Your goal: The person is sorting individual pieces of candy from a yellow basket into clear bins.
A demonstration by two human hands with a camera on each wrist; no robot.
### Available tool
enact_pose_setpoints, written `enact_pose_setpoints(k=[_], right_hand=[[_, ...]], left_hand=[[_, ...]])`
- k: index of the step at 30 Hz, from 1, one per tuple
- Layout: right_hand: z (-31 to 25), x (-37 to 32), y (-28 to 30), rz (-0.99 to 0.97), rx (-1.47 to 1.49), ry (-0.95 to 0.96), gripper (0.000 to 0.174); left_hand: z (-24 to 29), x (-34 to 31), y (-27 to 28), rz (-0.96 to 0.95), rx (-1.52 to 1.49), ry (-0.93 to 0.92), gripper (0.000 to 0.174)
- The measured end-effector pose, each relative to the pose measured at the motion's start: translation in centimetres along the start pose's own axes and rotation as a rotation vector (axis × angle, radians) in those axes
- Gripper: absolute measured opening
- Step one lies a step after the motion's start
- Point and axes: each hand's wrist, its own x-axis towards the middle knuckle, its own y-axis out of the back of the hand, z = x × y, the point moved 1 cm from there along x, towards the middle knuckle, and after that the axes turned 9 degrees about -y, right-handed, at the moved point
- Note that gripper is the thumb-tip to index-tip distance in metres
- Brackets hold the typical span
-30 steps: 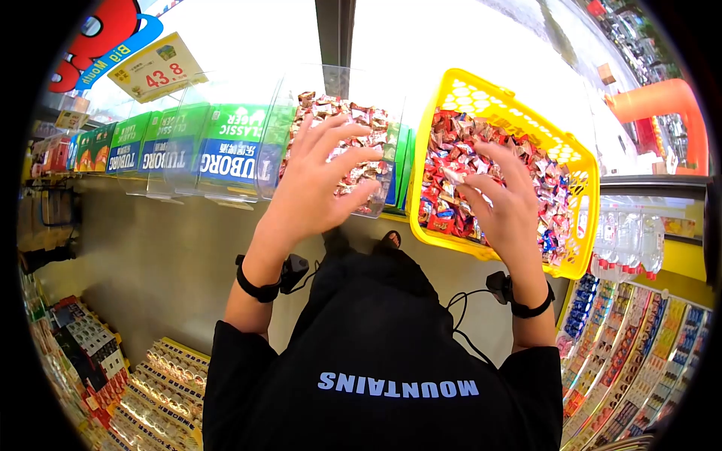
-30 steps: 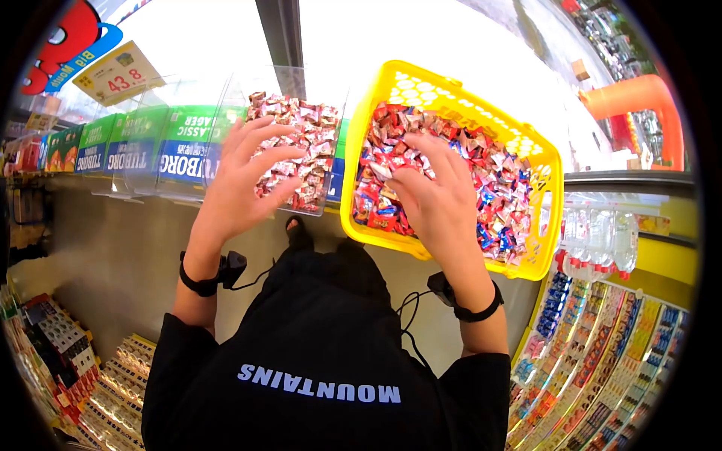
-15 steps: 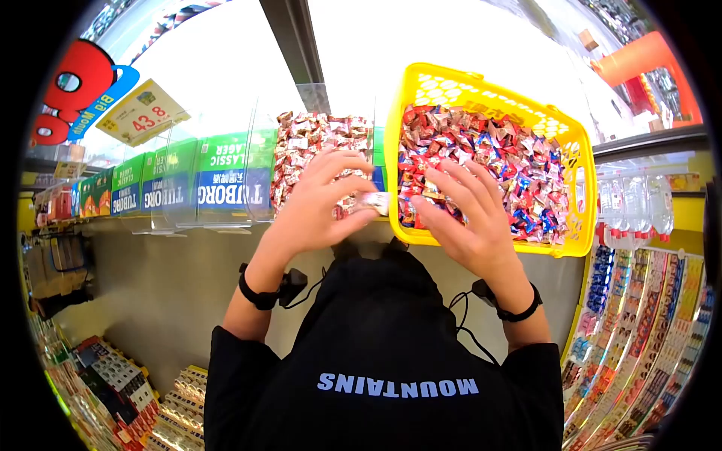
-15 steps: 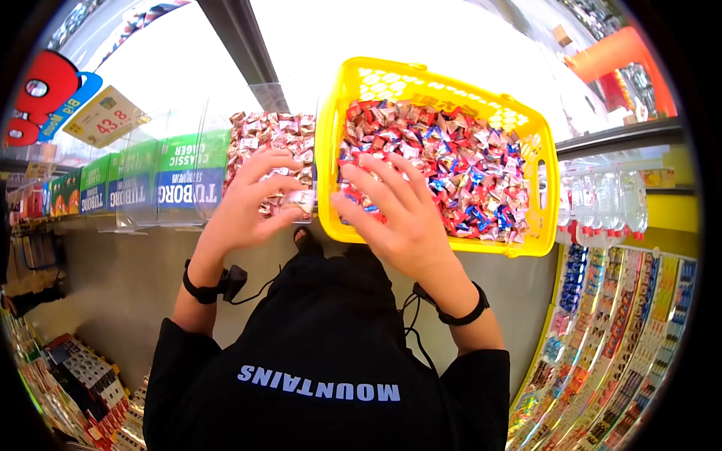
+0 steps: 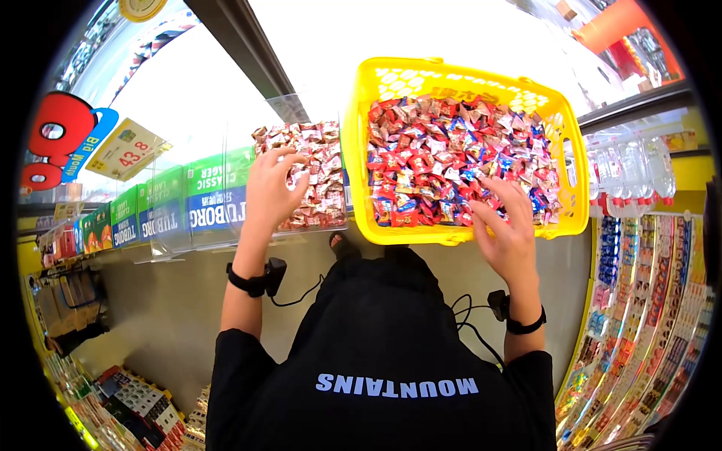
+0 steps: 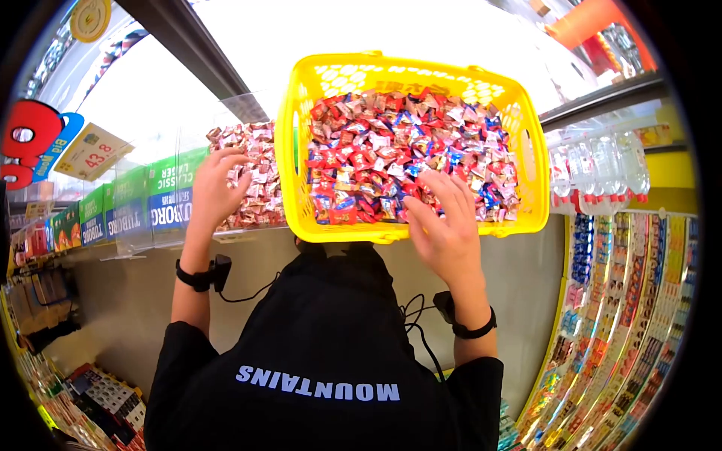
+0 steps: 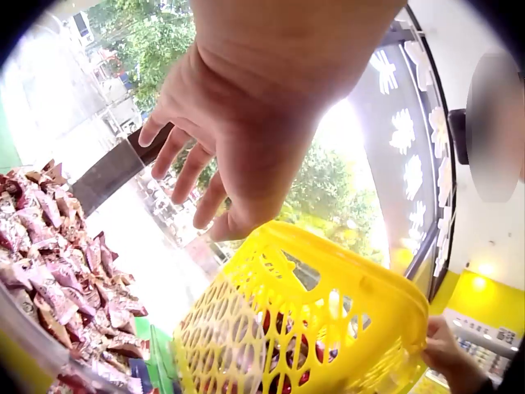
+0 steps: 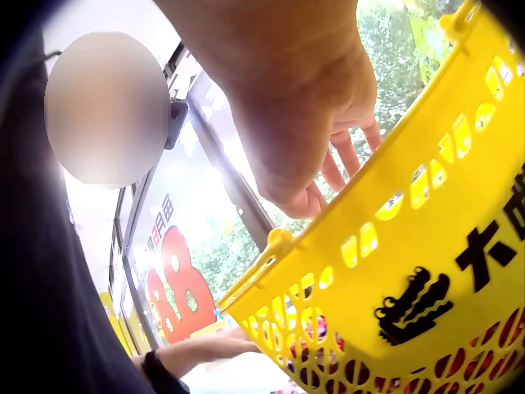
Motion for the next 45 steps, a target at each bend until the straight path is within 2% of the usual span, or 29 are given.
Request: enact_pose_setpoints(k=[5,8,16,22,24,29,33,34,38,41,45], right_hand=[[3.0,-1.5,1.1,0.039,-0.063,-0.090,0.028],[4.9,-2.1,1.8,0.100,-0.086,-0.126,0.029],[9.1,-2.9,4.3,0.207,-0.161,-0.204,0.024],[11.4,-3.8,5.3,0.151,-0.028,-0.177,0.019],[12.6,-4.1,5.4,0.178,0.005,-0.194,0.018],[15.6,-4.6,6.1,0.365,-0.149,-0.246,0.023],[16.3,-5.1,5.5,0.408,-0.070,-0.318,0.025],[16.5,-5.2,5.4,0.429,-0.052,-0.316,0.025],[16.6,-5.3,5.1,0.487,0.010,-0.336,0.025],[16.6,-5.1,5.4,0.491,0.037,-0.329,0.024],[16.8,-5.3,5.2,0.501,0.034,-0.320,0.022]], left_hand=[[5.5,3.4,4.5,0.092,-0.055,-0.045,0.023],[9.0,5.1,5.5,0.062,-0.082,-0.114,0.025],[14.3,9.3,9.4,-0.118,0.073,-0.312,0.028],[19.4,15.2,10.9,-0.223,0.040,-0.430,0.028],[21.6,17.8,9.9,-0.279,0.015,-0.491,0.028],[26.8,24.0,4.5,-0.342,0.049,-0.784,0.022],[30.1,27.7,-2.3,-0.470,-0.076,-0.869,0.020],[30.7,28.1,-4.5,-0.508,-0.121,-0.838,0.019],[31.9,27.4,-12.6,-0.546,-0.101,-0.951,0.022],[32.6,25.9,-15.6,-0.541,0.041,-0.976,0.027],[32.8,25.7,-17.0,-0.569,0.123,-0.996,0.032]])
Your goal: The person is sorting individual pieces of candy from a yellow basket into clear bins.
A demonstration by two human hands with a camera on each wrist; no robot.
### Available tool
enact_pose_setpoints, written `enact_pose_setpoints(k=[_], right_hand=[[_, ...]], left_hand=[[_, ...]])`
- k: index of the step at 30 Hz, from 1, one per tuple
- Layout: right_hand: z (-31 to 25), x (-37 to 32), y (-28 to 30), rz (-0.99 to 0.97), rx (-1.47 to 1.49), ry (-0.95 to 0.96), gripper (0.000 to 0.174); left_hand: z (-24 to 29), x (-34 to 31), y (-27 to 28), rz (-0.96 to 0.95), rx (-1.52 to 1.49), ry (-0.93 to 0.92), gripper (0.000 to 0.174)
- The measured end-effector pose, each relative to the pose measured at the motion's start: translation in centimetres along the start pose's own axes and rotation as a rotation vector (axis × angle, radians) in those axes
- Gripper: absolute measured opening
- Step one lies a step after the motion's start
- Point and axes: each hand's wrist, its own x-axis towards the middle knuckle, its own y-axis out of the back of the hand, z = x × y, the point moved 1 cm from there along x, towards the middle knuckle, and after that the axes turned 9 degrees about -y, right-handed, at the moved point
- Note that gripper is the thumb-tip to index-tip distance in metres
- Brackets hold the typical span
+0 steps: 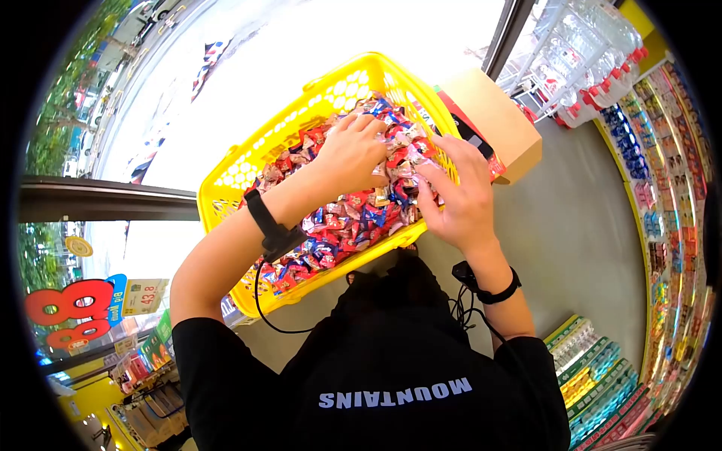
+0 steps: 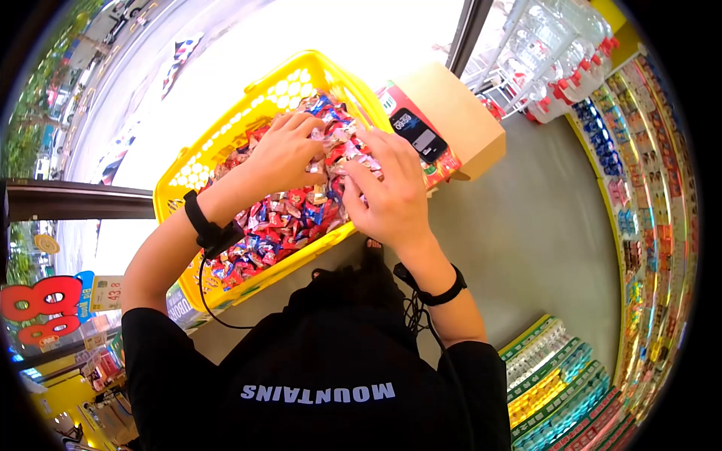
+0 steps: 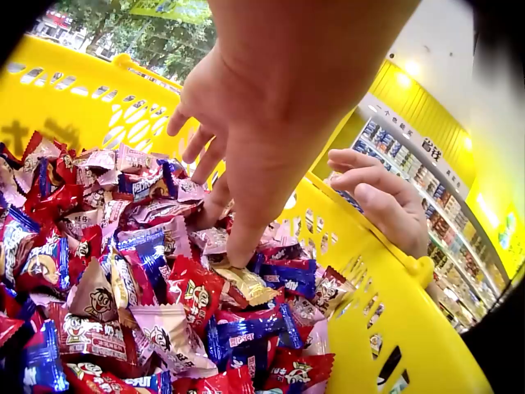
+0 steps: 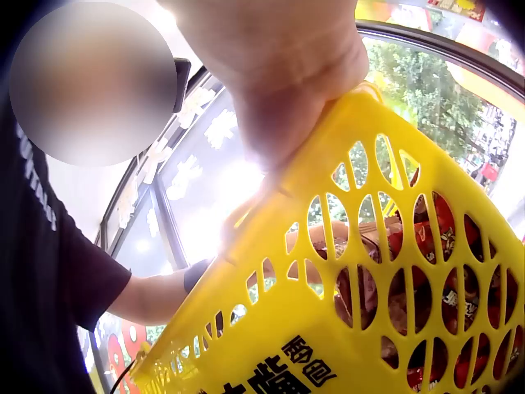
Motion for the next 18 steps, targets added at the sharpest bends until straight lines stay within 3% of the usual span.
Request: enact_pose_setpoints(k=[5,11,15,18], right_hand=[[0.1,-0.1,-0.1,-0.003,0.007,-0.005,0.022],[-0.5,-0.1,-0.2,-0.019,-0.022,-0.023,0.019],[-1.3,0.0,-0.2,-0.058,-0.088,-0.029,0.018],[-2.2,0.2,-0.4,-0.065,-0.125,-0.038,0.018]], left_hand=[[-0.4,-0.8,0.3,0.006,0.114,-0.022,0.021],[-1.3,-4.7,4.7,0.023,-0.121,0.035,0.009],[-0.5,-8.5,5.1,-0.004,-0.131,0.124,0.016],[-0.6,-9.7,2.7,-0.003,-0.185,0.105,0.031]])
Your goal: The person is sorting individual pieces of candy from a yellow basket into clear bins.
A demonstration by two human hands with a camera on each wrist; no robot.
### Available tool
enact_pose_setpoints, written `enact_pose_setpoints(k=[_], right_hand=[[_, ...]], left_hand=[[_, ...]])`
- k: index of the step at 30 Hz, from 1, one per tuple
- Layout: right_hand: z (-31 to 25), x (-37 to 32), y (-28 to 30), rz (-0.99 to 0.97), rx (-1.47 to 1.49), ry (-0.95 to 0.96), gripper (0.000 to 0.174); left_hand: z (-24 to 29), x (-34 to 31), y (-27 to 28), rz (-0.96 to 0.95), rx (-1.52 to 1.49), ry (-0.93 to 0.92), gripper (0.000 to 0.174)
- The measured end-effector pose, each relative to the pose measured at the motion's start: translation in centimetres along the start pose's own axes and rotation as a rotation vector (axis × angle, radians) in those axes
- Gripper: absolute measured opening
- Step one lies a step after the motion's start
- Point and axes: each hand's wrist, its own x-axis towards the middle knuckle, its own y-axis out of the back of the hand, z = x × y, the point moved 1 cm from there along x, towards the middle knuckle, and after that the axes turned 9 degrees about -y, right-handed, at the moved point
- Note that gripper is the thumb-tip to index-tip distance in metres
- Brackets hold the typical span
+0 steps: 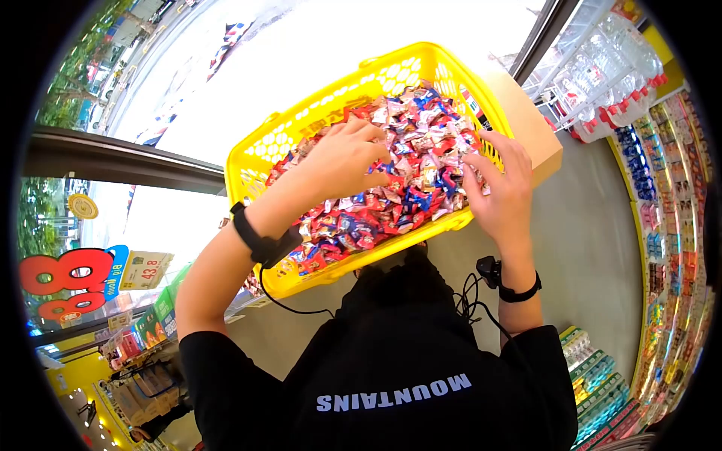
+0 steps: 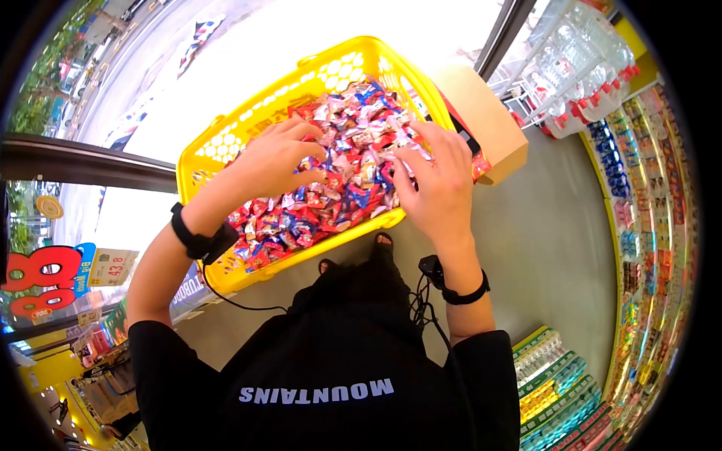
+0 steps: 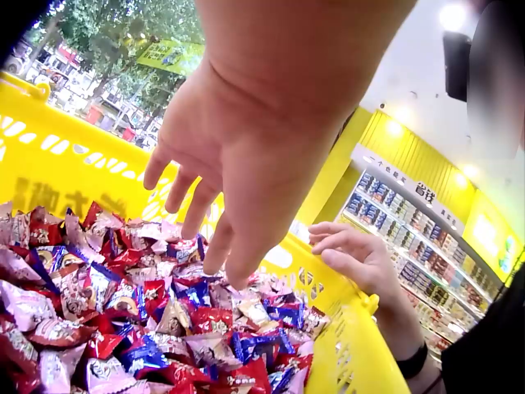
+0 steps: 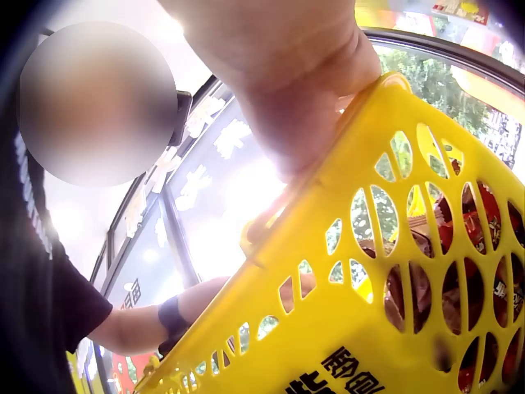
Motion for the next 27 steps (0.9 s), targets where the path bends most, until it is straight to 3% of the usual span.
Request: enact_pose_setpoints(k=[5,10,14,17,18,21,25,27], right_hand=[[-0.5,-0.3,-0.7,0.002,0.012,-0.078,0.017],[-0.2,-0.8,-0.5,0.052,0.023,-0.063,0.014],[-0.1,-1.0,-0.6,0.047,0.011,-0.066,0.011],[-0.4,-0.8,-0.7,0.029,0.005,-0.081,0.010],[-0.3,-0.9,-0.9,0.027,0.005,-0.098,0.010],[0.5,-1.3,-1.5,0.042,0.060,-0.170,0.012],[0.6,-1.6,-1.1,0.026,0.184,-0.250,0.014],[0.4,-1.7,-0.8,0.007,0.199,-0.267,0.015]], left_hand=[[-0.2,2.3,-2.3,-0.022,0.086,0.108,0.041],[-0.8,4.1,-4.1,0.029,0.151,0.071,0.029],[-2.1,4.8,-4.5,0.009,0.029,0.034,0.021],[-2.5,4.9,-5.1,0.067,0.074,-0.008,0.024],[-1.3,4.8,-4.4,0.076,0.089,0.063,0.030],[0.1,5.4,-4.2,-0.028,0.194,0.113,0.035],[0.1,5.5,-5.5,0.098,0.224,-0.003,0.035],[0.4,5.5,-5.0,0.065,0.152,-0.015,0.033]])
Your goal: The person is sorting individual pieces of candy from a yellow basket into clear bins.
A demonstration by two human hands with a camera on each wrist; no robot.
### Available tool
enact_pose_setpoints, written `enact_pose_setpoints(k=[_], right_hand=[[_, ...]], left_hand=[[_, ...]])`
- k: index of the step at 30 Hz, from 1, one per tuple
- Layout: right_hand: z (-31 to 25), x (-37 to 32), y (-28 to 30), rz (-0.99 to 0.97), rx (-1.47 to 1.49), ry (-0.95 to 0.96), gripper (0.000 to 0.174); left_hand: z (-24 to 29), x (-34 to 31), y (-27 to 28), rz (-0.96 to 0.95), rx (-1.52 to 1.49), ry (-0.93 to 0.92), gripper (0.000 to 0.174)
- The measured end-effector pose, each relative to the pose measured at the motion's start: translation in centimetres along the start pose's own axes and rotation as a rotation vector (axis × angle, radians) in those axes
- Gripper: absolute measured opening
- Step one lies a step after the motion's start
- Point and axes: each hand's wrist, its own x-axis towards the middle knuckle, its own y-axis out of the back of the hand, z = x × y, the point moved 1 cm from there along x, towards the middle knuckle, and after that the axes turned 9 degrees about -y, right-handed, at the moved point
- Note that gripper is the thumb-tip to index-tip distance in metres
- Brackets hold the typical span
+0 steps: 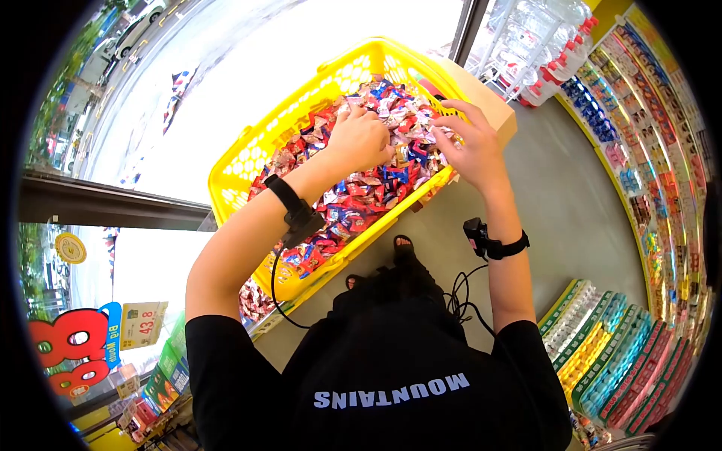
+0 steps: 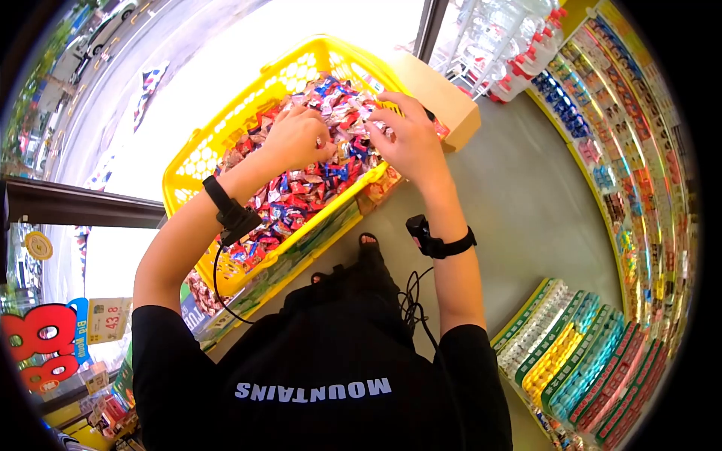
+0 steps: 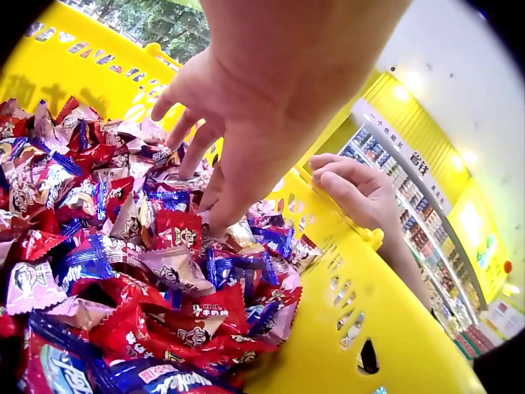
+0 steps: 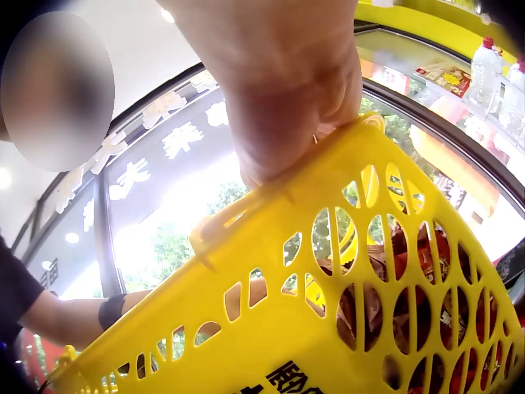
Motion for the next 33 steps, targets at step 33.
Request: enact_pose_setpoints(k=[33], right_hand=[[-16.5,-5.8,-10.9,-0.415,0.209,0.711,0.026]], left_hand=[[7.3,-26.6,9.4,0.473,-0.140,0.423,0.026]])
